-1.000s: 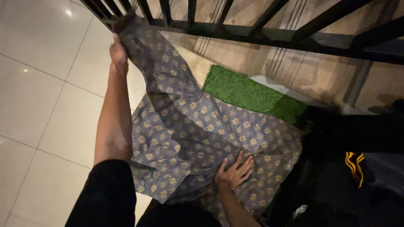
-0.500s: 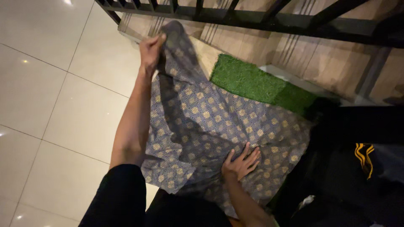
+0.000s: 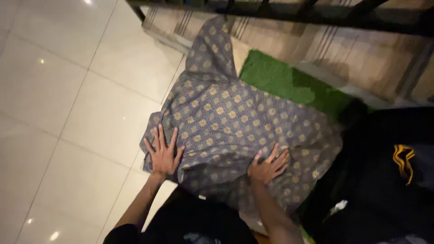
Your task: The person unfolds a patterned shirt on a green mat, smooths it out, and folds it into a compact rectangle. The person then places the folded shirt onto a stack of other clothes on a nearby cart.
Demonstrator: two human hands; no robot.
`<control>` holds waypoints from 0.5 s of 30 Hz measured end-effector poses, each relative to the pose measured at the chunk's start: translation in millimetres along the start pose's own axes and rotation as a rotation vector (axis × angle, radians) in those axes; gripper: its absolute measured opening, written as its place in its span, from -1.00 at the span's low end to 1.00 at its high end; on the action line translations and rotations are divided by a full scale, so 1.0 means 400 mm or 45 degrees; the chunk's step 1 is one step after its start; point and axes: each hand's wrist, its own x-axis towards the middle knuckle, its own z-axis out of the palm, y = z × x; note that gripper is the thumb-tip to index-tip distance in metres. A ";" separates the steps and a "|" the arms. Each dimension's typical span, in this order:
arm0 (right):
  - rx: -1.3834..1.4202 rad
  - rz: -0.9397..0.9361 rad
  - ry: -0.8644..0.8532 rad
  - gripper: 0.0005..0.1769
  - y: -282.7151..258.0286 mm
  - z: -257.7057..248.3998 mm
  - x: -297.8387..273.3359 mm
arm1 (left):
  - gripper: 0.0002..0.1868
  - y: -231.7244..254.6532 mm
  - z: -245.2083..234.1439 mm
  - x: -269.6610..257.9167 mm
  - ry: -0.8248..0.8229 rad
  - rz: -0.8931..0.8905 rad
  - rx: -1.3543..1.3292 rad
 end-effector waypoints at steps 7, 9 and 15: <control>0.088 -0.067 0.099 -0.23 0.008 0.002 -0.015 | -0.04 -0.136 -0.034 -0.096 -0.090 0.051 0.385; 0.095 -0.076 0.124 -0.22 0.012 0.008 -0.018 | 0.22 -0.162 -0.062 -0.052 -0.070 -0.188 -0.073; 0.091 -0.050 0.146 -0.21 0.028 0.049 -0.012 | -0.21 -0.183 -0.049 0.063 0.055 -0.415 -0.479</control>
